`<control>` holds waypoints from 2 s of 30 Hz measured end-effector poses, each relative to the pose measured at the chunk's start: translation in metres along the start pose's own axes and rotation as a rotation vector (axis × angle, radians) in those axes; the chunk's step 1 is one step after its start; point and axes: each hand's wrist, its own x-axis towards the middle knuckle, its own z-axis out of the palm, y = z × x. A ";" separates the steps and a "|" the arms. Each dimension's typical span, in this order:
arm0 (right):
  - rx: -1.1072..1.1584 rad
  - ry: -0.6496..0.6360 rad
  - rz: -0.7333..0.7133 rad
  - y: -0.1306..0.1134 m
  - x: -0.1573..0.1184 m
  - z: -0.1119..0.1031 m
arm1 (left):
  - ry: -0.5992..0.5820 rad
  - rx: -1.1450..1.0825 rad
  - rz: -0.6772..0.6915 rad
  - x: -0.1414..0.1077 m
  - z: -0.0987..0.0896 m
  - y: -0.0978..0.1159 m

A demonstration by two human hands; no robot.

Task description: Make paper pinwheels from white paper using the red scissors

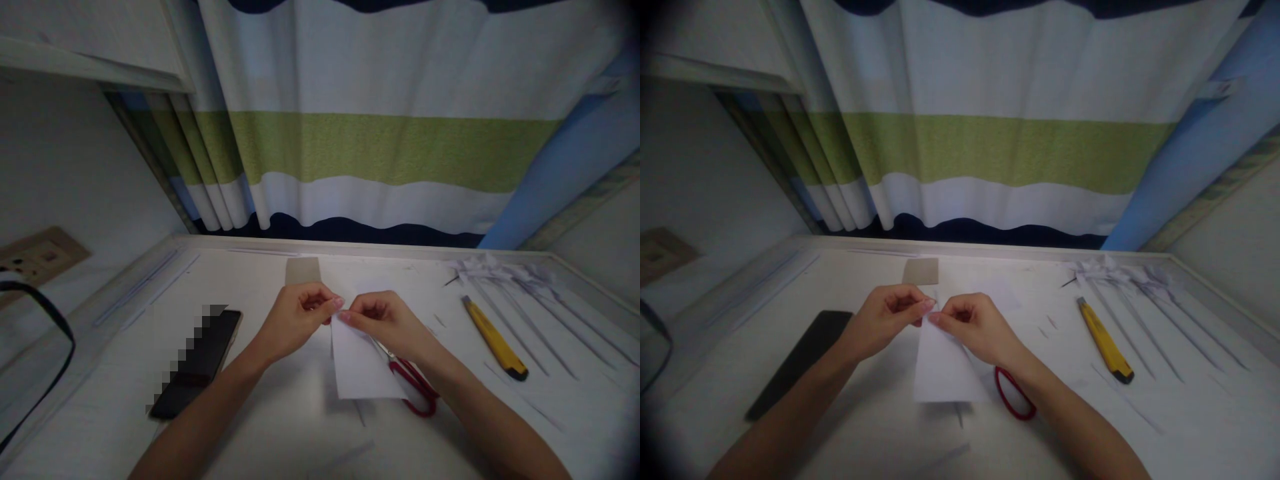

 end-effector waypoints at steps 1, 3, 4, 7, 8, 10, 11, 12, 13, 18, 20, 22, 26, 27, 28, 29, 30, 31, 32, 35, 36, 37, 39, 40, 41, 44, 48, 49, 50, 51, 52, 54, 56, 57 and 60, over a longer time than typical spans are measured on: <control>-0.011 0.016 -0.006 -0.001 -0.001 0.001 | 0.000 -0.006 0.000 0.000 0.000 0.001; -0.025 0.037 -0.012 -0.003 -0.003 0.002 | 0.007 -0.031 -0.001 0.000 0.001 0.001; -0.028 0.043 -0.012 -0.004 -0.003 0.002 | 0.012 -0.040 -0.002 0.001 0.001 0.002; -0.027 0.051 -0.009 -0.003 -0.003 0.003 | 0.047 -0.047 0.000 0.001 0.000 0.001; -0.025 0.049 -0.006 -0.003 -0.003 0.003 | 0.068 -0.039 0.006 0.002 0.000 0.001; -0.016 0.044 -0.002 -0.002 -0.002 0.003 | 0.104 -0.012 0.021 0.002 -0.001 0.001; -0.009 0.042 0.000 -0.002 -0.002 0.004 | 0.113 -0.004 0.027 0.002 -0.001 0.001; 0.000 0.038 0.002 -0.002 -0.002 0.004 | 0.110 -0.004 0.025 0.001 -0.002 0.001; 0.008 0.036 0.003 -0.002 -0.002 0.004 | 0.099 -0.016 0.017 0.001 -0.002 0.001; 0.024 0.046 0.001 -0.001 -0.001 0.004 | 0.008 -0.072 -0.058 0.003 -0.003 0.001; 0.017 0.044 0.004 0.000 0.000 0.004 | 0.019 -0.046 -0.040 0.004 -0.004 0.002; 0.004 0.033 0.011 0.000 0.000 0.005 | 0.062 -0.021 -0.004 0.004 -0.005 0.003; -0.018 0.012 0.019 -0.002 -0.001 0.006 | 0.125 0.009 0.046 0.004 -0.008 0.005; -0.021 0.009 0.019 -0.002 -0.002 0.007 | 0.123 0.018 0.056 0.003 -0.009 0.005; -0.021 0.006 0.019 -0.003 -0.002 0.007 | 0.117 0.026 0.067 0.003 -0.010 0.005; -0.018 0.004 0.019 -0.003 -0.002 0.007 | 0.111 0.034 0.076 0.002 -0.011 0.005; -0.013 0.001 0.021 -0.002 -0.002 0.007 | 0.108 0.038 0.080 0.002 -0.012 0.005; -0.006 -0.003 0.025 -0.002 -0.001 0.006 | 0.112 0.039 0.084 0.001 -0.013 0.004; 0.003 -0.007 0.030 -0.001 0.000 0.006 | 0.119 0.034 0.086 0.001 -0.014 0.004; 0.027 -0.024 0.041 0.001 0.001 0.006 | 0.131 0.020 0.089 0.002 -0.018 0.002; 0.033 -0.028 0.042 0.001 0.002 0.006 | 0.128 0.020 0.089 0.003 -0.019 0.001; 0.038 -0.028 0.041 0.002 0.002 0.007 | 0.121 0.022 0.088 0.003 -0.020 0.001; 0.047 -0.026 0.038 0.002 0.003 0.008 | 0.119 0.024 0.091 0.004 -0.022 0.000; 0.051 -0.023 0.038 0.002 0.004 0.008 | 0.118 0.020 0.092 0.005 -0.023 0.000; 0.055 -0.020 0.039 0.002 0.004 0.008 | 0.117 0.016 0.092 0.005 -0.024 0.001; 0.064 -0.020 0.054 0.001 0.005 0.008 | 0.155 0.006 0.091 0.006 -0.028 0.002; 0.058 -0.022 0.065 0.000 0.003 0.008 | 0.222 -0.013 0.071 0.005 -0.035 0.006; 0.055 -0.022 0.065 0.000 0.002 0.008 | 0.220 -0.016 0.067 0.004 -0.036 0.007; 0.054 -0.024 0.065 -0.001 0.002 0.009 | 0.220 -0.017 0.067 0.004 -0.037 0.008; 0.053 -0.024 0.065 -0.001 0.002 0.009 | 0.222 -0.017 0.068 0.004 -0.037 0.009; 0.052 -0.025 0.066 -0.001 0.002 0.010 | 0.224 -0.015 0.067 0.003 -0.038 0.010; 0.048 -0.027 0.065 -0.001 0.004 0.010 | 0.236 -0.006 0.063 0.003 -0.040 0.011; 0.038 -0.028 0.056 -0.002 0.005 0.008 | 0.282 0.000 0.068 0.004 -0.043 0.012; 0.031 -0.028 0.049 -0.002 0.005 0.007 | 0.315 -0.001 0.071 0.004 -0.046 0.012; 0.003 -0.029 0.022 -0.003 0.004 0.004 | 0.406 -0.013 0.084 0.005 -0.053 0.012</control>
